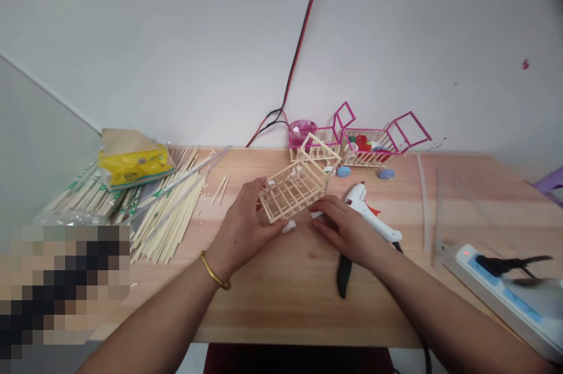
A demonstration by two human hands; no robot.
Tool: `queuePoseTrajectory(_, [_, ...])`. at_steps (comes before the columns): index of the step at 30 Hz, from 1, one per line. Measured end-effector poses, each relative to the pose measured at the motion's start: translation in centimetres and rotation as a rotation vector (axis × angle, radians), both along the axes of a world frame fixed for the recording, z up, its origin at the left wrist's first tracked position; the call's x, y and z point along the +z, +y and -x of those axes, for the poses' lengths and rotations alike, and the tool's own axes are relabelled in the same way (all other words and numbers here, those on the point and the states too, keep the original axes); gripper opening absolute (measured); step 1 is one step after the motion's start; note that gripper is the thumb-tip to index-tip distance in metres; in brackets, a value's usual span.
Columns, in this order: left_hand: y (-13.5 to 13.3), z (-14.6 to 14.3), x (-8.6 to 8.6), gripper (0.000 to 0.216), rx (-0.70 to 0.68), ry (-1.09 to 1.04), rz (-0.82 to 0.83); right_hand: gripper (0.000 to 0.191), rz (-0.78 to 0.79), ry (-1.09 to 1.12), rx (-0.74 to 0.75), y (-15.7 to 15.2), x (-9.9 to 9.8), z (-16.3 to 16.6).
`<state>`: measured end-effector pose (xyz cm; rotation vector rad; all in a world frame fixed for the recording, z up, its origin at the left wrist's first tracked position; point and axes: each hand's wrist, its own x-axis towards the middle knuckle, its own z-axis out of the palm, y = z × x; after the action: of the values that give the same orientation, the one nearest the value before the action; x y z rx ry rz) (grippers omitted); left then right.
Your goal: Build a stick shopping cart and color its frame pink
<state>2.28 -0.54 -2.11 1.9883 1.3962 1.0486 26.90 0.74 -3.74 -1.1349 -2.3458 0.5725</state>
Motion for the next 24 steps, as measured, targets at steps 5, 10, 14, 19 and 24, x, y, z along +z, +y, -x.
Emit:
queuePoseTrajectory(5, [-0.16, 0.06, -0.19, 0.074, -0.007, 0.092, -0.025, 0.022, 0.005, -0.003, -0.002, -0.14, 0.24, -0.01])
queuePoseTrajectory(10, [-0.10, 0.16, -0.57, 0.079, -0.004, 0.161, -0.044, 0.024, 0.015, -0.006, 0.000, -0.18, 0.38, 0.05])
queuePoseTrajectory(14, [-0.12, 0.28, -0.21, 0.078, -0.031, 0.186, -0.031, 0.022, 0.010, -0.009, 0.003, -0.18, 0.36, 0.00])
queuePoseTrajectory(19, [-0.30, 0.33, 0.23, 0.075, -0.031, 0.187, -0.002, 0.024, 0.006, 0.005, 0.006, -0.16, 0.36, 0.02])
queuePoseTrajectory(24, [-0.28, 0.21, 0.09, 0.075, -0.022, 0.153, -0.034, 0.021, 0.011, -0.014, 0.005, -0.11, 0.31, -0.02])
